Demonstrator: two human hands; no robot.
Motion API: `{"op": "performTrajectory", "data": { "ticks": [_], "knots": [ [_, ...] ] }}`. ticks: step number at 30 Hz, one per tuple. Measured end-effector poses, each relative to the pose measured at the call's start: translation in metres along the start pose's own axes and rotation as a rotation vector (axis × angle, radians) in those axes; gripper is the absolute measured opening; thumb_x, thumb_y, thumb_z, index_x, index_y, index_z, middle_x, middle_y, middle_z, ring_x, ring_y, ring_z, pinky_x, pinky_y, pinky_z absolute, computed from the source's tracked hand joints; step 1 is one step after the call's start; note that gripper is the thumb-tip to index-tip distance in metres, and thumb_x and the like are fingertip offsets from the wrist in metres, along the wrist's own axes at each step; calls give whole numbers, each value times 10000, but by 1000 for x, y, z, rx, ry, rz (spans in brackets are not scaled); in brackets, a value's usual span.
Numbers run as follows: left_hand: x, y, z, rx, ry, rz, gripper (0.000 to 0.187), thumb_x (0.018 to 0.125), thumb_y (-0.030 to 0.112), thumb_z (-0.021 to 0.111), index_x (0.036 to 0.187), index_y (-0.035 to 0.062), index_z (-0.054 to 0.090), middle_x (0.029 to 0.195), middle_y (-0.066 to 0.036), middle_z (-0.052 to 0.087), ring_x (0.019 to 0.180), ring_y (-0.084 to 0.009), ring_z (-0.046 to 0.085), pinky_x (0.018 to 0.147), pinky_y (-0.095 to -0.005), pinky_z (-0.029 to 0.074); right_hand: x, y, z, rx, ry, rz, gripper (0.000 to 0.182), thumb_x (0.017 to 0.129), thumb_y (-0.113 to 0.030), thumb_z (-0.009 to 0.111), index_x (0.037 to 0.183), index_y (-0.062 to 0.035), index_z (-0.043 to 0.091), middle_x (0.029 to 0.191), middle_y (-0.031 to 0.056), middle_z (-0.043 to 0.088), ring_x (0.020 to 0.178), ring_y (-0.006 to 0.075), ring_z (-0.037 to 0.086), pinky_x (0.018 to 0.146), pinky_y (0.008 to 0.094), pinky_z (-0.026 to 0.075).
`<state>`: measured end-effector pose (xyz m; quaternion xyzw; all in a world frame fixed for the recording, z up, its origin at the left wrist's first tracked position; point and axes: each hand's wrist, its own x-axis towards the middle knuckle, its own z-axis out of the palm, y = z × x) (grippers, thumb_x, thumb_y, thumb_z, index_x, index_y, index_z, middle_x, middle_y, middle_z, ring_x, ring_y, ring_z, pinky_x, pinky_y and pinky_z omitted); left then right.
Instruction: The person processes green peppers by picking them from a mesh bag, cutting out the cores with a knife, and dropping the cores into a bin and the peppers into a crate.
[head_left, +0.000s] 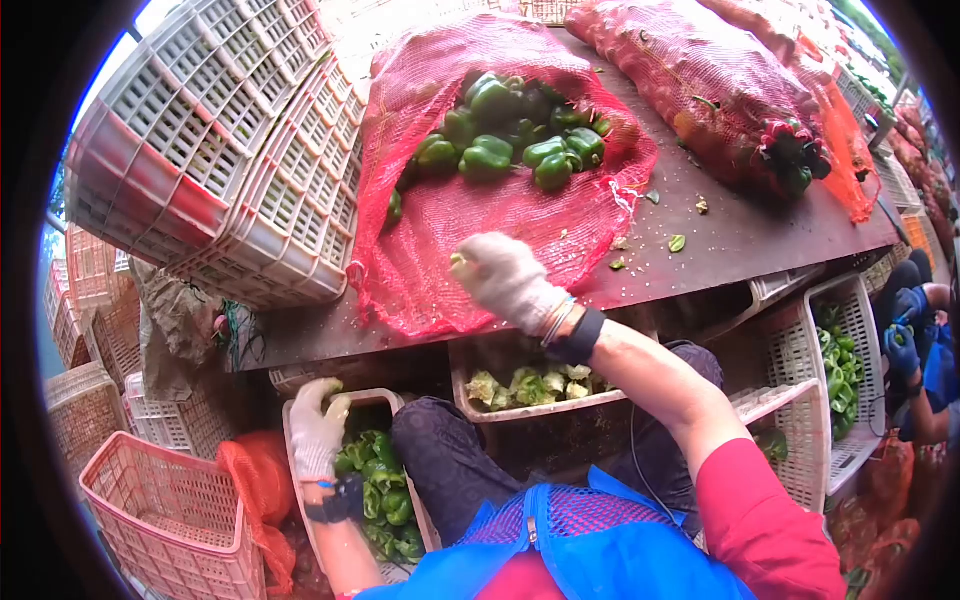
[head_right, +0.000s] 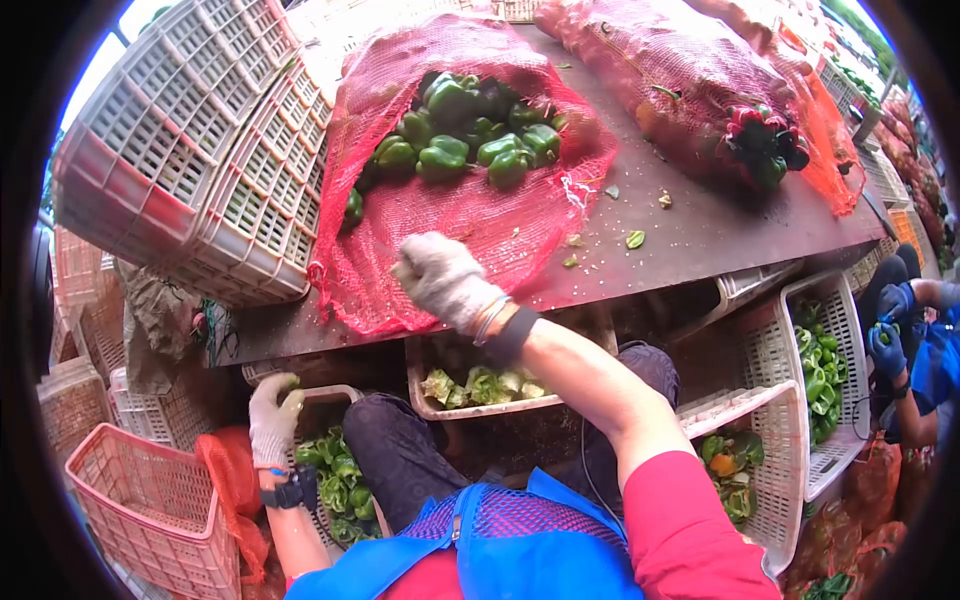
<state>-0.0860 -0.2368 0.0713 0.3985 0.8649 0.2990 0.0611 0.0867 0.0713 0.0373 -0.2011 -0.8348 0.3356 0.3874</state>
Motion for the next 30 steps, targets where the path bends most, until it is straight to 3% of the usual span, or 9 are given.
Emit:
{"op": "performTrajectory", "data": {
  "ticks": [3, 5, 8, 12, 14, 19, 22, 25, 30],
  "knots": [
    [87, 87, 62, 0, -72, 234, 256, 763, 114, 712, 993, 5, 685, 966, -157, 664, 852, -274, 657, 784, -361, 525, -14, 73, -39, -29, 360, -46, 103, 816, -150, 671, 848, -79, 604, 770, 138, 598, 744, 344, 600, 645, 413, 497],
    [146, 134, 116, -134, -177, 306, 346, 795, 230, 723, 1062, 17, 673, 1000, -173, 669, 909, -289, 658, 820, -366, 519, -28, 106, -44, -30, 497, 80, 128, 817, -137, 691, 906, -65, 635, 761, 109, 621, 691, 257, 612, 627, 360, 497],
    [216, 199, 201, -186, -231, 238, 539, 795, 373, 727, 1179, 14, 609, 1118, -214, 649, 1032, -353, 633, 892, -398, 502, -35, 124, -39, 489, 530, 642, 160, 839, -173, 721, 904, -45, 651, 708, -18, 611, 633, 56, 521, 596, 264, 459],
    [251, 273, 264, -112, -149, 24, 889, 687, 466, 809, 1308, -57, 447, 1163, -300, 602, 1123, -381, 589, 964, -428, 475, -42, 118, -48, 582, 459, 774, 149, 860, -151, 724, 912, -35, 648, 704, -27, 611, 617, 46, 527, 563, 238, 447],
    [258, 277, 291, -125, -69, -73, 852, 669, 399, 820, 1277, -67, 448, 1177, -295, 588, 1117, -385, 592, 955, -420, 485, -41, 115, -53, 603, 463, 805, 160, 863, -155, 724, 935, -36, 645, 691, -7, 631, 579, 57, 553, 535, 231, 453],
    [256, 267, 270, -205, -106, -28, 677, 690, 262, 769, 1267, 25, 508, 1170, -231, 612, 1082, -355, 610, 921, -416, 495, -24, 98, -72, 723, 432, 1000, 165, 863, -183, 722, 922, -58, 630, 624, 27, 628, 469, 84, 538, 439, 239, 418],
    [259, 230, 231, -1, 38, 345, 793, 615, 253, 805, 1304, 9, 498, 1144, -201, 626, 1062, -345, 618, 929, -387, 496, -18, 87, -78, 742, 409, 1017, 177, 861, -203, 721, 906, -62, 625, 614, 31, 619, 441, 86, 511, 408, 240, 390],
    [248, 199, 156, 314, 140, 711, 774, 612, 130, 779, 1322, 39, 482, 1168, -198, 599, 1110, -364, 576, 970, -413, 465, -18, 86, -70, 489, 329, 941, 272, 821, -253, 746, 937, -38, 628, 685, 75, 651, 596, 183, 613, 572, 333, 492],
    [187, 171, 82, 474, 100, 1004, 682, 639, 19, 681, 1295, 37, 497, 1159, -172, 582, 1105, -354, 562, 947, -442, 456, -37, 96, -40, 166, 133, 707, 203, 842, -204, 704, 930, -53, 600, 678, 48, 622, 506, 125, 552, 451, 297, 443]
  ]
}}
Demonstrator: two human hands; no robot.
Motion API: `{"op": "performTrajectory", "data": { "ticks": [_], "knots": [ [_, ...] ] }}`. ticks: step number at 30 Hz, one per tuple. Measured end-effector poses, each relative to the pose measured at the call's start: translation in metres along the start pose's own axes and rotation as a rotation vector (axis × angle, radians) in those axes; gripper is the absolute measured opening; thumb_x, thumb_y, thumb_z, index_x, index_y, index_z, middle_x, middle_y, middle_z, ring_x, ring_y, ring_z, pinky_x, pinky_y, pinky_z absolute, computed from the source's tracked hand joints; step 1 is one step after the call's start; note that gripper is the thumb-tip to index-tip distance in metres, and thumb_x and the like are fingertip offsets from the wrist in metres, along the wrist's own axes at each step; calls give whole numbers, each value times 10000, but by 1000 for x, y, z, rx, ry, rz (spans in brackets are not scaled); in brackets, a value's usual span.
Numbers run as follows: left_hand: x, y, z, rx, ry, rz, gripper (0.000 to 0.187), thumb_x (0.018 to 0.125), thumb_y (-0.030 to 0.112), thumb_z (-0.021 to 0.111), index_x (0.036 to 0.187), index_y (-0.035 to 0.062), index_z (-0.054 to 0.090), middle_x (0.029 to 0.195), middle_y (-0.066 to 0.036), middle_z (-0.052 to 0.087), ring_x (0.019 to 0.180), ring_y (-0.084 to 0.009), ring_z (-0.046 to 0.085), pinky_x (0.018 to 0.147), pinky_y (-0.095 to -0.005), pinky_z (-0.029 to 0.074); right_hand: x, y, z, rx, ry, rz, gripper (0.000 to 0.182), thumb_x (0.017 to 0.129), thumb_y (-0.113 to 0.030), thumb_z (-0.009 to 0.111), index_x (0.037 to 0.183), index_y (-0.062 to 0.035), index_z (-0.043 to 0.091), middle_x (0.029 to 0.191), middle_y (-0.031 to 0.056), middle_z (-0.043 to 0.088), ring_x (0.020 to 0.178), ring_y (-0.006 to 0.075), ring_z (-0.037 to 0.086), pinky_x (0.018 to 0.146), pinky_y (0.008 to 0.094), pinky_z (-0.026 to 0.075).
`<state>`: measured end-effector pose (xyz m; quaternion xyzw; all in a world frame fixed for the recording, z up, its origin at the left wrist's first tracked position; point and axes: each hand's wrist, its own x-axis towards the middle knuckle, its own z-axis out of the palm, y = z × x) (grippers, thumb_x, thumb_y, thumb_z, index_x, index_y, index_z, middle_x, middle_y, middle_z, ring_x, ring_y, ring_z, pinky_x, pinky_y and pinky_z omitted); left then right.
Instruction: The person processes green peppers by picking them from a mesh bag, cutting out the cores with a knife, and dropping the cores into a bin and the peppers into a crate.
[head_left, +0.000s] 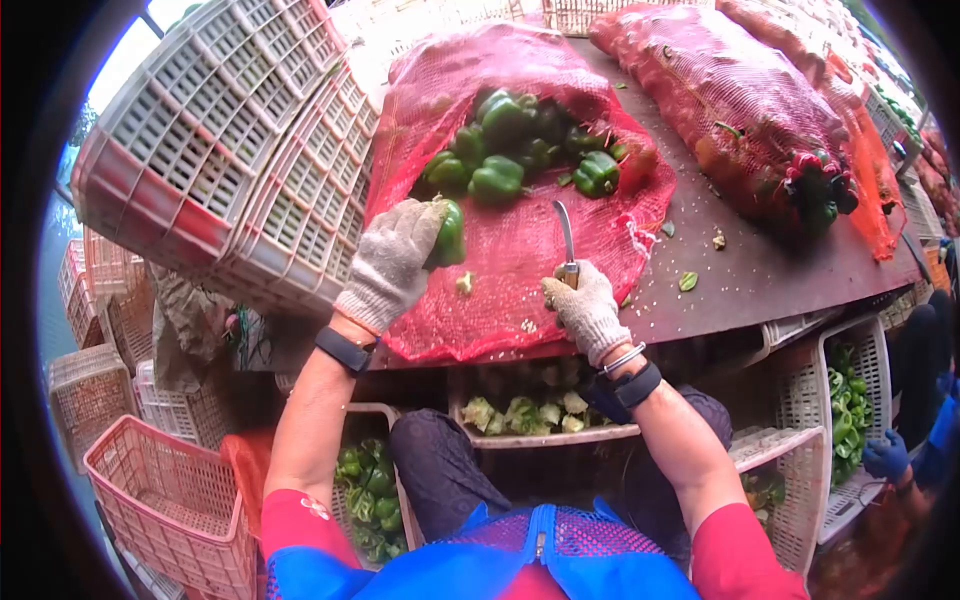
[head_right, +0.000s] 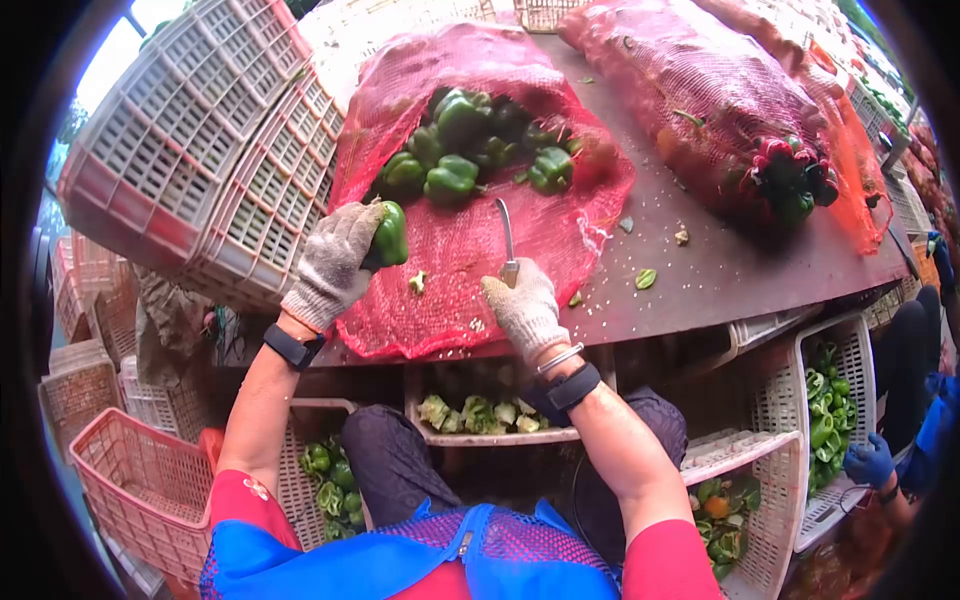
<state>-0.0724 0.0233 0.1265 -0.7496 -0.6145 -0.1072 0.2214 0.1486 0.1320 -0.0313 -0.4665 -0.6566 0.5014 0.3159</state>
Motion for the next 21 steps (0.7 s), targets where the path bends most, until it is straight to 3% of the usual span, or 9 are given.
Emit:
{"op": "performTrajectory", "data": {
  "ticks": [2, 3, 5, 8, 11, 15, 16, 19, 21],
  "knots": [
    [-25, 21, 17, 20, 7, -32, 599, 681, 18, 654, 1265, 31, 522, 1151, -155, 585, 1098, -336, 561, 915, -430, 453, -19, -17, -2, -41, -67, -50, 208, 835, -205, 702, 914, -39, 606, 690, 52, 628, 535, 135, 564, 496, 312, 462],
    [-42, 30, 40, -25, -57, -107, 720, 605, -9, 661, 1305, 50, 499, 1217, -175, 568, 1167, -361, 534, 1002, -442, 436, -26, -20, -2, -52, -110, 5, 357, 788, -299, 728, 993, -23, 631, 889, 203, 666, 868, 363, 646, 773, 429, 502],
    [-72, 57, 88, -155, -35, -231, 707, 612, -26, 649, 1300, 56, 506, 1220, -184, 559, 1174, -376, 522, 1019, -437, 428, -43, -26, -2, -84, -145, 33, 337, 797, -300, 718, 975, -29, 625, 851, 195, 659, 829, 359, 645, 755, 429, 500],
    [-79, 75, 85, -353, 56, -472, 691, 601, -35, 650, 1273, 55, 518, 1226, -196, 550, 1178, -392, 514, 1028, -432, 425, -64, -29, 0, -139, -226, 51, 323, 808, -304, 710, 947, -29, 612, 820, 187, 653, 798, 353, 644, 734, 428, 498],
    [-84, 72, 67, -597, -89, -576, 612, 630, 88, 774, 1192, 34, 537, 1176, -206, 552, 1145, -394, 526, 979, -423, 448, -74, -14, 8, -122, -292, 19, 313, 823, -305, 702, 926, -29, 597, 802, 178, 647, 774, 339, 640, 715, 423, 495],
    [-88, 80, 73, -686, -96, -712, 642, 636, 205, 830, 1181, 30, 540, 1159, -201, 556, 1105, -390, 550, 952, -428, 457, -86, -21, 11, -16, -363, 134, 275, 854, -271, 681, 950, -32, 586, 775, 164, 636, 730, 312, 625, 696, 411, 492],
    [-86, 81, 71, -692, -109, -761, 650, 634, 216, 835, 1182, 29, 540, 1162, -199, 556, 1099, -389, 555, 951, -429, 458, -87, -28, 11, -57, -339, 131, 271, 853, -261, 684, 958, -31, 586, 792, 177, 643, 754, 340, 635, 699, 419, 493],
    [-83, 89, 74, -646, -86, -826, 772, 620, 246, 850, 1264, 33, 482, 1192, -193, 562, 1108, -376, 565, 956, -424, 464, -82, -32, 16, -172, -247, -68, 275, 847, -262, 689, 959, -32, 587, 822, 190, 650, 796, 372, 639, 707, 431, 493],
    [-82, 96, 76, -614, -23, -873, 857, 610, 247, 857, 1323, 33, 432, 1209, -195, 564, 1127, -367, 563, 970, -417, 463, -87, -40, 15, -242, -294, -114, 269, 842, -242, 682, 985, -35, 586, 859, 202, 654, 841, 397, 635, 723, 453, 491]
  ]
}}
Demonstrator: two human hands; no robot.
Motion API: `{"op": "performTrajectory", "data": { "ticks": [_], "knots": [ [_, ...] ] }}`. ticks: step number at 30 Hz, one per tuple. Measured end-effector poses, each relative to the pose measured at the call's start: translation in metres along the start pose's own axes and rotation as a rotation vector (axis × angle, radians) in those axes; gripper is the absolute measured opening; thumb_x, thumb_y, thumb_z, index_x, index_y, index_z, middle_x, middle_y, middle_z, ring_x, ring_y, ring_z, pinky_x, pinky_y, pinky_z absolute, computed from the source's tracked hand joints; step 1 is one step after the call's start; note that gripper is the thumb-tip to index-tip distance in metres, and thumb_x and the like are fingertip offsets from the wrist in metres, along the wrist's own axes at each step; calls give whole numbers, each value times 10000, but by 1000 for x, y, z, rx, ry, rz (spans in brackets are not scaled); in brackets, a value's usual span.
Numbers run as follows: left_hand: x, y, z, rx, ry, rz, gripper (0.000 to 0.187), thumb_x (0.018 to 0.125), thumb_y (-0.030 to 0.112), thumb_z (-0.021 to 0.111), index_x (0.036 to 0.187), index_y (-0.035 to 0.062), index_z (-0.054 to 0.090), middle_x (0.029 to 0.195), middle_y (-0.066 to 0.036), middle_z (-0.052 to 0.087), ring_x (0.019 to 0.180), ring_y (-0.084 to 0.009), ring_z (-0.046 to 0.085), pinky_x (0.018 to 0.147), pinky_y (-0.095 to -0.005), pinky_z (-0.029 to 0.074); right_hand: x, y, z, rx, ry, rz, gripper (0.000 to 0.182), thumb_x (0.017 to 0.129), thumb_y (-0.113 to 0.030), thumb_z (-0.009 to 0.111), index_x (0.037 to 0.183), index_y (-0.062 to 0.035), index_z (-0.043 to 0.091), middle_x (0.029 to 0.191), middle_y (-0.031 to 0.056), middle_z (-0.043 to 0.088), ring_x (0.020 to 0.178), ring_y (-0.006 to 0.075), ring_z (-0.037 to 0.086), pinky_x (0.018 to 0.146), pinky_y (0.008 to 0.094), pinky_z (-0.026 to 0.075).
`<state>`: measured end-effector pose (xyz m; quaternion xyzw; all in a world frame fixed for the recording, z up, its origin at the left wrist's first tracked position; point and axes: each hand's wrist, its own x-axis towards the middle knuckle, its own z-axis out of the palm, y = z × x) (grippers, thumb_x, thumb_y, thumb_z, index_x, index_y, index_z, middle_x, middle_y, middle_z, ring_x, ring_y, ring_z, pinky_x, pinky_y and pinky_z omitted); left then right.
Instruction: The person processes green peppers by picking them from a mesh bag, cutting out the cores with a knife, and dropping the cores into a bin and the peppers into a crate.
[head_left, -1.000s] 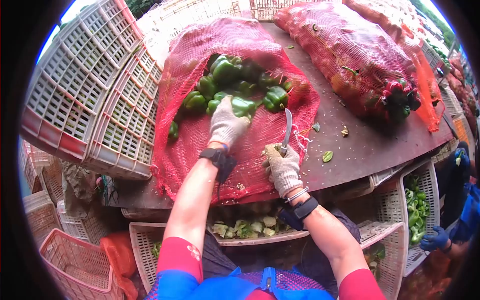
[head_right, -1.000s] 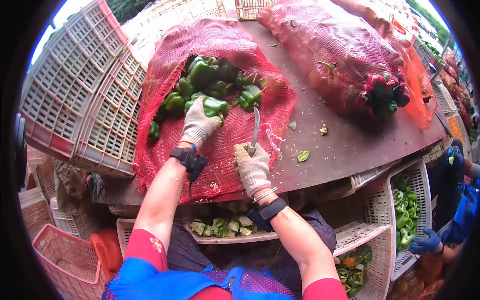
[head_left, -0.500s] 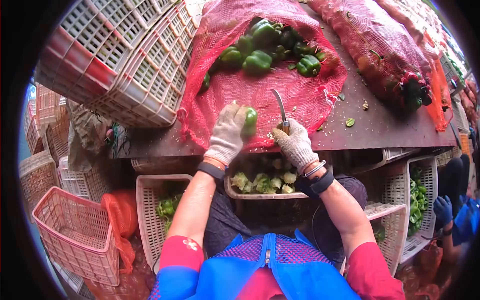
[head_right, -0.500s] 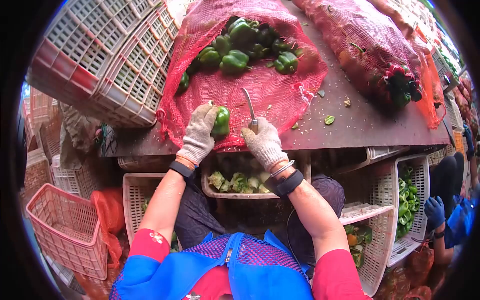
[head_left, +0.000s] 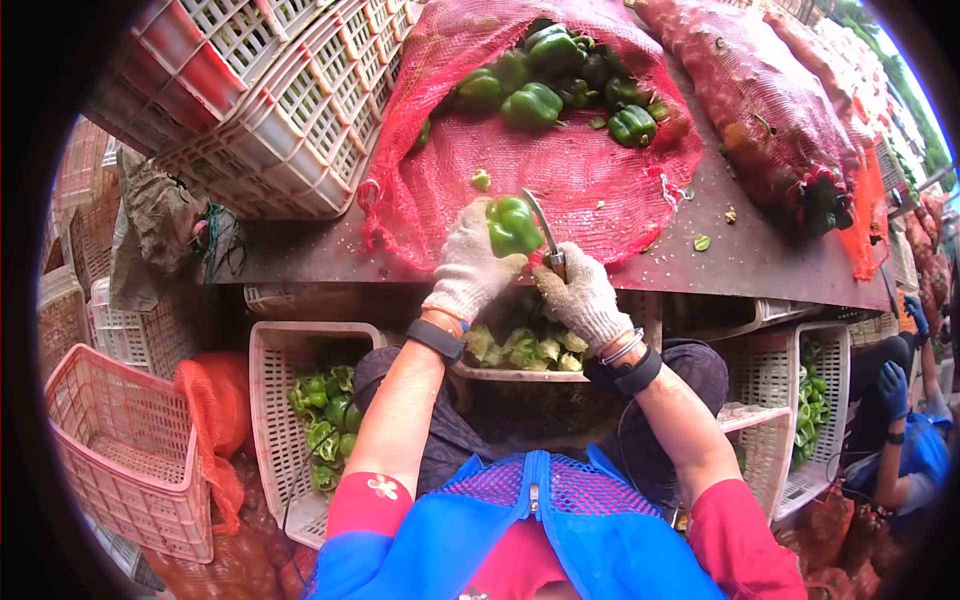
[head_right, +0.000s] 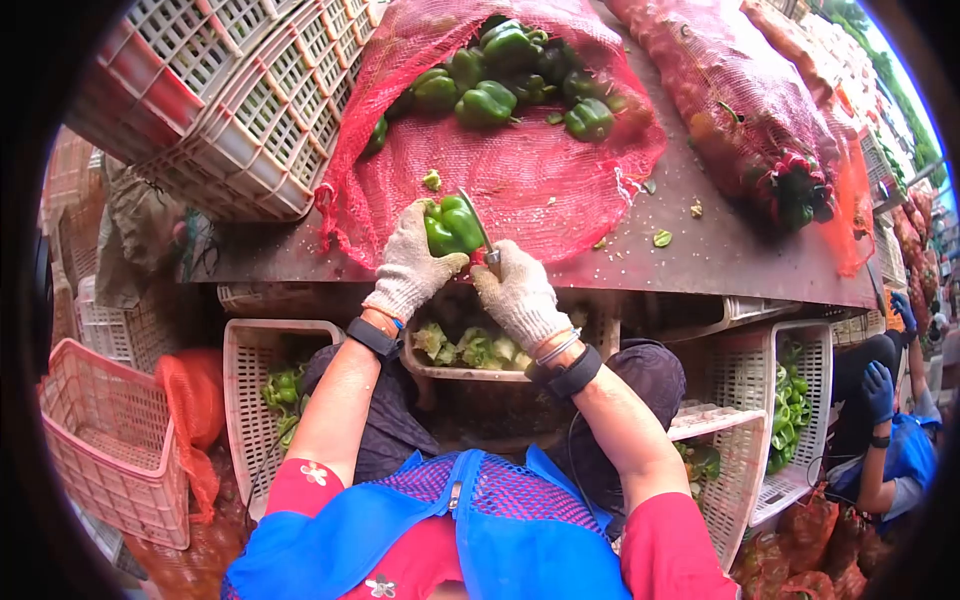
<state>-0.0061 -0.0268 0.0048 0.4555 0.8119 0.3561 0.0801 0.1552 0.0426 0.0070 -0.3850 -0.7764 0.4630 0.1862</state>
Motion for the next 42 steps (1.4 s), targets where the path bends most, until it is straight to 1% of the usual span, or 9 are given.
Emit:
{"op": "performTrajectory", "data": {
  "ticks": [5, 12, 18, 22, 26, 34, 36, 38, 42],
  "knots": [
    [0, 1, 6, -136, -2, -74, 1085, 533, 130, 915, 1422, 4, 306, 1279, -174, 548, 1178, -321, 552, 1006, -384, 449, -3, 3, -1, -189, -58, -129, 226, 844, -202, 640, 995, -45, 577, 844, 210, 649, 839, 422, 625, 722, 489, 490],
    [5, 2, 13, -177, 4, -79, 1072, 558, 143, 901, 1438, 27, 301, 1280, -173, 547, 1180, -330, 550, 1018, -378, 440, -23, 9, -21, -449, -56, -88, 191, 841, -176, 603, 975, -45, 565, 829, 216, 649, 803, 420, 634, 694, 502, 494],
    [-2, -3, 13, -40, 22, 36, 772, 601, 183, 862, 1254, 45, 475, 1197, -193, 552, 1118, -372, 555, 944, -425, 465, -20, -3, -24, -98, 153, 6, 356, 811, -330, 702, 955, -36, 561, 856, 206, 648, 864, 401, 638, 746, 476, 501],
    [1, -1, 24, 5, 107, 56, 607, 630, 201, 824, 1144, 36, 546, 1171, -204, 571, 1087, -394, 564, 929, -447, 469, 41, -13, 13, -255, 351, -291, 523, 759, -432, 771, 1021, -25, 574, 912, 214, 658, 883, 391, 651, 765, 446, 517],
    [-4, -13, 34, -48, 173, 108, 370, 639, 108, 758, 980, 32, 637, 1174, -206, 590, 1105, -390, 558, 954, -445, 458, 65, -19, 20, -191, 165, -1, 581, 765, -501, 747, 1022, -8, 576, 906, 245, 668, 912, 406, 655, 782, 455, 515],
    [-22, -19, 43, 73, 226, 334, 385, 598, 21, 709, 974, 78, 648, 1113, -169, 585, 1091, -376, 530, 925, -447, 459, 169, 29, 22, -74, -40, 278, 376, 740, -340, 689, 923, -12, 708, 891, 218, 699, 919, 374, 672, 821, 417, 517],
    [-23, -16, 40, 95, 241, 297, 388, 594, 8, 704, 971, 83, 648, 1109, -164, 585, 1084, -375, 529, 915, -449, 460, 165, 13, 18, -307, -13, 109, 297, 794, -267, 697, 875, 19, 699, 727, 132, 687, 669, 229, 669, 613, 362, 504],
    [-22, -12, 33, 59, 168, 214, 364, 603, 14, 741, 954, 72, 662, 1113, -157, 595, 1089, -355, 544, 929, -414, 466, 171, 38, 24, 22, -1, 250, 283, 753, -258, 713, 847, 8, 698, 741, 178, 684, 694, 292, 679, 636, 383, 510],
    [-19, -25, 32, -370, 210, 66, 344, 633, 13, 815, 940, 69, 671, 1074, -111, 623, 1014, -262, 594, 900, -342, 477, 138, 18, -8, -80, -100, 15, 272, 733, -234, 664, 880, -10, 712, 863, 215, 692, 896, 380, 672, 804, 410, 528]
  ]
}}
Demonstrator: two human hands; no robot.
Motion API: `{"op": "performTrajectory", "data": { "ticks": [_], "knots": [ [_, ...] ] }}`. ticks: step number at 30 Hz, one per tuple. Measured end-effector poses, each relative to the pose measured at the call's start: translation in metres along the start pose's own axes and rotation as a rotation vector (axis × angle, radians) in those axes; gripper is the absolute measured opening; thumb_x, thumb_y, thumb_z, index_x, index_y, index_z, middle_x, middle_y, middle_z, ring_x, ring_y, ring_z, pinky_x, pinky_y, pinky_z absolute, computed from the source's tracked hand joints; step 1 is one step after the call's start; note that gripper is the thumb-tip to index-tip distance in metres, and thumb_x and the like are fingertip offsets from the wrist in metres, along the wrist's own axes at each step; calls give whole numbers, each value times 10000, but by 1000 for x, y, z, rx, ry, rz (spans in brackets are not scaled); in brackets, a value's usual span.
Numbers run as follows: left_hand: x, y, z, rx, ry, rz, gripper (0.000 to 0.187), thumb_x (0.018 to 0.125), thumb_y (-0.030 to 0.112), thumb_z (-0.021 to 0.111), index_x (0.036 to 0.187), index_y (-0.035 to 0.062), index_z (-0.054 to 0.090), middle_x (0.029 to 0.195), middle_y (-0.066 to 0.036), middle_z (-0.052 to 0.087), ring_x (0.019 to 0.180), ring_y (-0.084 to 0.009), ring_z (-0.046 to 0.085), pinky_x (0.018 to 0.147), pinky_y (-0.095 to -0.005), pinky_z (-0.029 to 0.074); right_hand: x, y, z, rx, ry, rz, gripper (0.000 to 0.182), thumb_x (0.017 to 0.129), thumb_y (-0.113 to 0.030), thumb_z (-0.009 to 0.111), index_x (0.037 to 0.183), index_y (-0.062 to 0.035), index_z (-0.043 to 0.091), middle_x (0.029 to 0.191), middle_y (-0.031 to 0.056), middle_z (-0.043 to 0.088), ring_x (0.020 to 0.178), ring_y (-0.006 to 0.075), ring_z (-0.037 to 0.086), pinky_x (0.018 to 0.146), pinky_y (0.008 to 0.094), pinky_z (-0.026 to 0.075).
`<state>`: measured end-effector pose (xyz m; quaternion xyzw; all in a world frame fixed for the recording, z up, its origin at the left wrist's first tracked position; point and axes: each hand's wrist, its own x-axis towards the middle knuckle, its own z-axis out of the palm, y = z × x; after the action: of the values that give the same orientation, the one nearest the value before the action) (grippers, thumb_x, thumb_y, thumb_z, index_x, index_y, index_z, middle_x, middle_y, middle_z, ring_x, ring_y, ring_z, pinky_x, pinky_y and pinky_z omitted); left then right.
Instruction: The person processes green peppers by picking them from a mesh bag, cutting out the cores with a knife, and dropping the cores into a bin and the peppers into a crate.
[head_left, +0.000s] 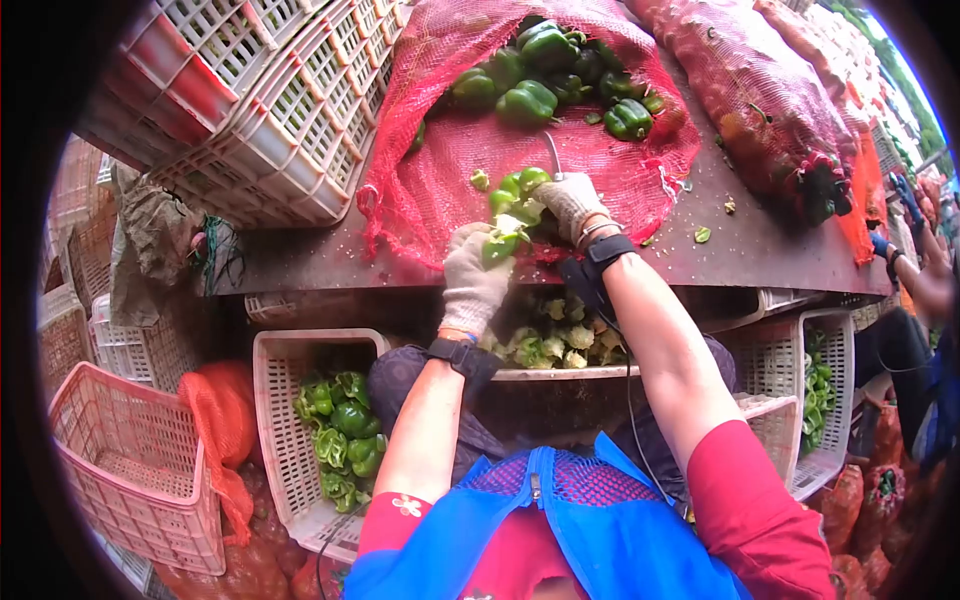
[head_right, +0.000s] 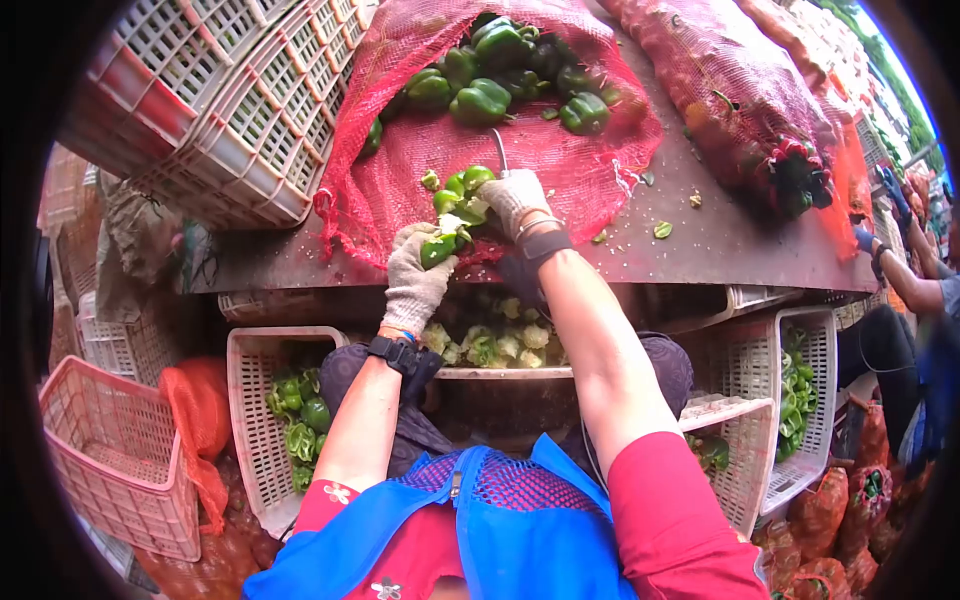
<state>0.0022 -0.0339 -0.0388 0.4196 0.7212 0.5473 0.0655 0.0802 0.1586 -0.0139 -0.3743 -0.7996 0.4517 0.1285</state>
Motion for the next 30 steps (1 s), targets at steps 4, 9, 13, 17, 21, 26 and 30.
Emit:
{"op": "performTrajectory", "data": {
  "ticks": [4, 9, 13, 17, 21, 26, 30],
  "knots": [
    [-2, 8, -10, -13, -53, 26, 371, 629, -11, 804, 962, 50, 654, 1084, -120, 623, 1038, -267, 595, 919, -355, 480, 3, -16, 12, -143, 177, 141, 258, 720, -219, 678, 890, -27, 716, 875, 220, 691, 908, 377, 668, 798, 402, 528],
    [-13, 3, -13, 272, -121, 232, 396, 615, -9, 761, 989, 77, 660, 1170, -158, 600, 1097, -348, 574, 936, -400, 483, 5, -5, 6, -219, 95, 32, 285, 728, -250, 691, 833, 14, 711, 731, 202, 681, 705, 277, 678, 678, 380, 510],
    [-16, 5, -9, 350, -139, 157, 407, 615, 10, 759, 1001, 102, 670, 1211, -164, 583, 1128, -364, 557, 948, -423, 477, -18, -3, 4, -41, 25, 139, 404, 718, -358, 741, 863, 17, 706, 805, 211, 686, 790, 305, 677, 718, 393, 522],
    [-15, 18, -8, 360, -146, 127, 409, 649, 101, 801, 1038, 87, 675, 1217, -183, 574, 1137, -366, 549, 965, -430, 466, -42, -6, 20, 82, 146, 255, 514, 657, -410, 821, 911, 15, 685, 870, 211, 697, 834, 327, 685, 744, 390, 522],
    [-14, 12, -8, 157, -108, 49, 330, 742, 153, 784, 1029, 37, 669, 1173, -195, 582, 1093, -339, 564, 956, -410, 456, -56, -34, 20, 49, 194, 243, 457, 682, -328, 819, 931, 19, 657, 822, 166, 686, 793, 265, 682, 695, 363, 526],
    [2, 9, -2, -261, 79, -192, 481, 825, 49, 717, 1234, 50, 464, 1158, -124, 585, 1067, -182, 554, 839, -332, 506, -49, -47, -2, 147, 7, 217, 284, 742, -174, 756, 907, 26, 640, 730, 117, 645, 617, 182, 645, 538, 317, 493],
    [36, -4, 17, -368, 73, -1, 659, 787, -20, 744, 1346, 71, 407, 1232, -100, 552, 1099, -169, 549, 902, -319, 501, -34, -60, -3, -68, -75, 97, 243, 726, -126, 724, 903, 16, 637, 717, 116, 636, 659, 196, 629, 582, 349, 497]
  ]
}}
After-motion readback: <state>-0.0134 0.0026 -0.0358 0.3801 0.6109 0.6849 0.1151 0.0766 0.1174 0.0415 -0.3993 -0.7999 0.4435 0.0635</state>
